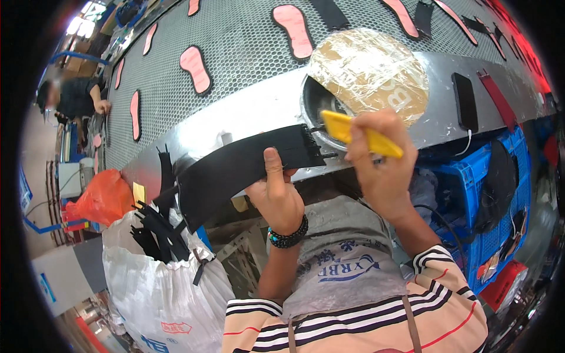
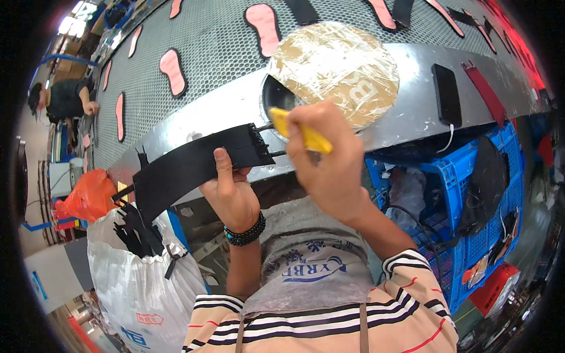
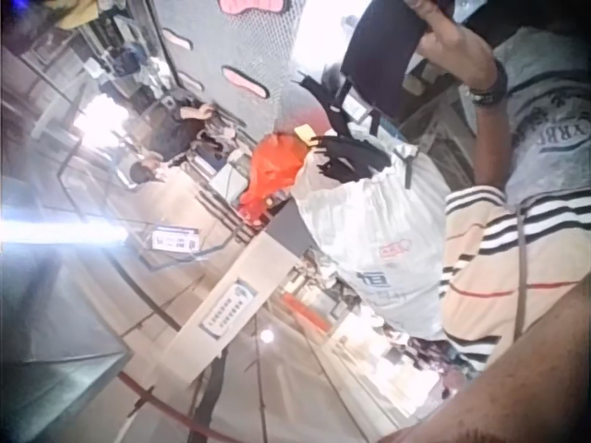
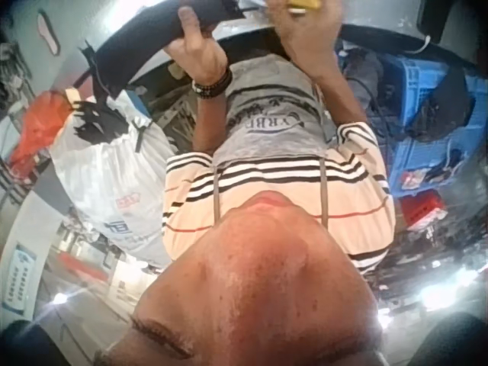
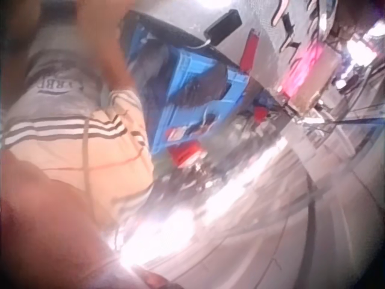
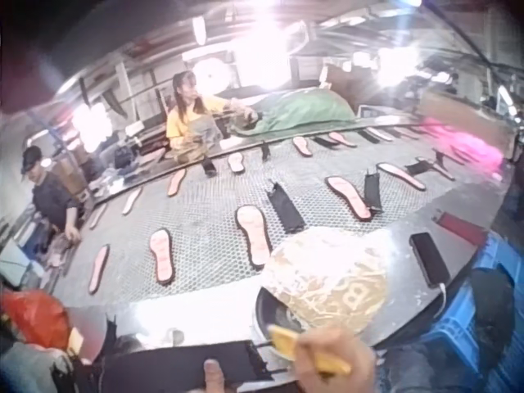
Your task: Applying glue to the edges of shoe upper components using a handheld spreader.
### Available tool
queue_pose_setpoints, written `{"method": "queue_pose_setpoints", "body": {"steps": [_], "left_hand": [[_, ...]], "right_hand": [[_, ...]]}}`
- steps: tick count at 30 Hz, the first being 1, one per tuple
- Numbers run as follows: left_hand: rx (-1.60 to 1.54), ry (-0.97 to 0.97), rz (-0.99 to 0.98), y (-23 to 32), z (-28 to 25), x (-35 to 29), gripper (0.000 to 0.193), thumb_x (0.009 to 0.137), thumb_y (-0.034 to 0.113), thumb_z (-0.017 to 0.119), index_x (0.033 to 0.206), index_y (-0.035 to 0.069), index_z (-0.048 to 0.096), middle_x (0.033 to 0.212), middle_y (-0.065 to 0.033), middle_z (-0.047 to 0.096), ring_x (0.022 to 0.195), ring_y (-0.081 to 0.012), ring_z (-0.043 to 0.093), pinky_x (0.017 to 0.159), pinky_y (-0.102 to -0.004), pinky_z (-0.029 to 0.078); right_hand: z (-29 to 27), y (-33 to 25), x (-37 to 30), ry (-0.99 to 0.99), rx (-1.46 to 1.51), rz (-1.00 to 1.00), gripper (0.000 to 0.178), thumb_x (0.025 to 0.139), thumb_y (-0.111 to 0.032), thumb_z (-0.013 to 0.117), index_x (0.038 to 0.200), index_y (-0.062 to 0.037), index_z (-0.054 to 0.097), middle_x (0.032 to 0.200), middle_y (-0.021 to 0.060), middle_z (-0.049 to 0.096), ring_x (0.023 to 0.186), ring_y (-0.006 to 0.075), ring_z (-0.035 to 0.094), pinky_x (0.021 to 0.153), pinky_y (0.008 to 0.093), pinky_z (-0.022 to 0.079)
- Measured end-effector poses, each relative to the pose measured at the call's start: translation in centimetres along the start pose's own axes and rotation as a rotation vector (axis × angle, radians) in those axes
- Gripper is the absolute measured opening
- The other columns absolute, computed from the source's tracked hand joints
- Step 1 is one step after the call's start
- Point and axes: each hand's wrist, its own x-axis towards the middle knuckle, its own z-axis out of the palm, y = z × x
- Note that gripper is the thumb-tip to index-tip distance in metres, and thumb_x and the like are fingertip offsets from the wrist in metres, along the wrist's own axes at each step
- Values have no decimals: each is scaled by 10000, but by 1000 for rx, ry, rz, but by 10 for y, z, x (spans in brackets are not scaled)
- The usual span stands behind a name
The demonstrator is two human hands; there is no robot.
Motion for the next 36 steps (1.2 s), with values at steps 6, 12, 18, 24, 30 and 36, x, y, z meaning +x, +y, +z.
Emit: {"method": "queue_pose_setpoints", "body": {"steps": [6, 12, 18, 24, 30, 36], "left_hand": [[413, -388, 19, 7, -40, 16, 361, 962, 78, 641, 1289, -45, 551, 1025, -53, 649, 896, -129, 632, 764, -289, 533], [490, -819, -560, 32, -67, 32, 305, 962, 93, 643, 1229, -44, 593, 1070, -32, 652, 941, -90, 585, 823, -251, 488], [397, -761, -708, 24, -107, 23, 301, 955, 126, 656, 1203, -38, 607, 1027, -18, 656, 893, -76, 581, 794, -241, 483], [434, -801, -764, 40, -101, 29, 281, 956, 126, 639, 1185, -35, 617, 1004, -16, 659, 886, -74, 581, 781, -232, 472], [516, -996, -837, 56, -98, 44, 318, 966, 149, 623, 1206, -58, 596, 1007, -10, 661, 860, -52, 563, 748, -226, 464], [637, -1063, -866, 67, -87, 55, 347, 993, 235, 580, 1151, -71, 626, 925, -23, 674, 834, -65, 579, 758, -224, 471]], "right_hand": [[-23, 9, 29, 87, -30, -204, 112, 897, -1, 598, 1005, -5, 627, 888, 121, 629, 778, 184, 618, 702, 288, 480], [-18, -4, 41, -461, -131, -95, 326, 905, -88, 650, 1229, -72, 616, 709, 137, 641, 593, 277, 622, 561, 346, 476], [-27, 6, 42, -648, -398, 55, 288, 920, -272, 686, 1133, -101, 593, 660, 156, 622, 659, 373, 657, 586, 464, 473], [-32, 13, 39, -725, -149, 154, 215, 907, -198, 725, 1034, -52, 632, 583, 34, 490, 530, 122, 438, 520, 286, 366], [-33, 6, 32, -710, -5, 304, 242, 931, -230, 676, 842, -13, 620, 548, 117, 511, 470, 203, 448, 503, 341, 394], [-33, 7, 21, -771, 63, 350, 223, 940, -183, 636, 826, 8, 622, 551, 111, 497, 480, 164, 421, 497, 327, 386]]}}
